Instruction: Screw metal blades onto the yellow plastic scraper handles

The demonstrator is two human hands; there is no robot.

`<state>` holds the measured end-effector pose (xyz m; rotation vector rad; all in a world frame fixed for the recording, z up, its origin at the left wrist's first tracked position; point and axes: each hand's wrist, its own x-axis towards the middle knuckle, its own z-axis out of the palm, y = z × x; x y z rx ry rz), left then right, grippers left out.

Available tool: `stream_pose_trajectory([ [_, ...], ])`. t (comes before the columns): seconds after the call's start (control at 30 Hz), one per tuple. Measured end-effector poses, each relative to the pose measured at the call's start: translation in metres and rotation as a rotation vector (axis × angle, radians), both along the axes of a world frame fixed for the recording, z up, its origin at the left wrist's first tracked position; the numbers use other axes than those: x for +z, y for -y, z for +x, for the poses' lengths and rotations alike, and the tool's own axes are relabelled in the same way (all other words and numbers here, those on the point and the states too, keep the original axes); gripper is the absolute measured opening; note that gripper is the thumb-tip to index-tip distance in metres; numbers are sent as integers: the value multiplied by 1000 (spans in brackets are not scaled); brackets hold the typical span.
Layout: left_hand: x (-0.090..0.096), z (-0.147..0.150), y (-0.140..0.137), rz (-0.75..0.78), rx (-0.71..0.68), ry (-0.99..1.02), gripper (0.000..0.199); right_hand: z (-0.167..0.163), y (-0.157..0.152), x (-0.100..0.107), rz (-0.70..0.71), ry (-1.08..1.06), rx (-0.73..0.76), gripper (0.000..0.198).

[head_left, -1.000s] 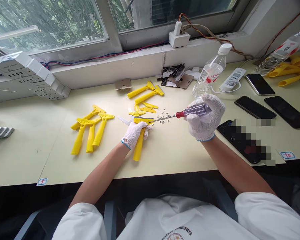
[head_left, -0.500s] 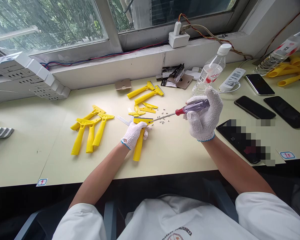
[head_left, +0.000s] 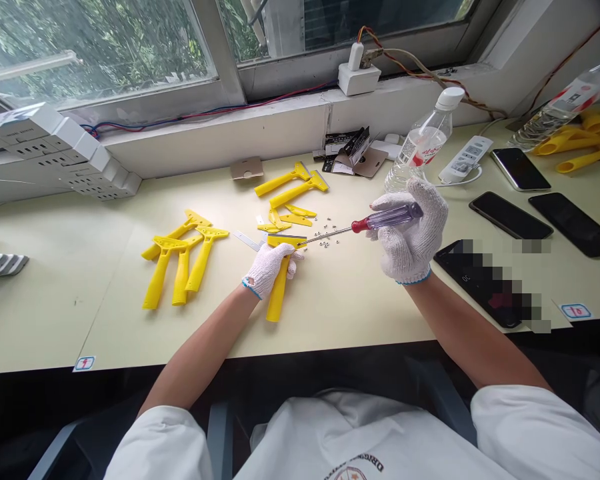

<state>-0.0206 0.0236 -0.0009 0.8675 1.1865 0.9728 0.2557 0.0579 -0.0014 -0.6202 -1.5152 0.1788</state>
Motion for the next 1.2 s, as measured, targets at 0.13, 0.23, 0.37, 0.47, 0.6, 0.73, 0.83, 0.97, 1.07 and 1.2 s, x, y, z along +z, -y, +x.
stream_pose_trajectory([
  [0.13, -1, 0, 0, -1, -2, -11, 25, 0, -4, -1, 56, -5, -35, 70],
  [0.23, -1, 0, -1, 0, -9, -7, 26, -2, -7, 0, 113, -24, -91, 65],
  [0.37, -3, -1, -1, 7, -16, -5, 29, -2, -5, 4, 141, -49, -14, 63],
  [0.47, -5, -2, -1, 10, -17, -3, 30, -2, -1, 5, 97, -49, 84, 63],
  [0.6, -5, -2, -1, 14, -16, 3, 28, -3, 0, 5, 54, -48, 108, 67],
  [0.73, -4, -1, -1, 6, -11, -3, 26, -3, -4, 6, 105, -42, 5, 68],
  [0.83, -3, -1, -1, 4, -13, -1, 26, -3, -5, 6, 152, -62, -59, 65],
  [0.97, -3, -1, 0, 9, -15, -4, 27, -3, -2, 6, 86, -59, 47, 62],
  [1.07, -3, -2, 0, 4, -15, -7, 27, -4, 0, 8, 90, -73, 121, 61],
  [1.2, -4, -2, -1, 0, -16, -5, 27, -4, -1, 9, 88, -64, 103, 61],
])
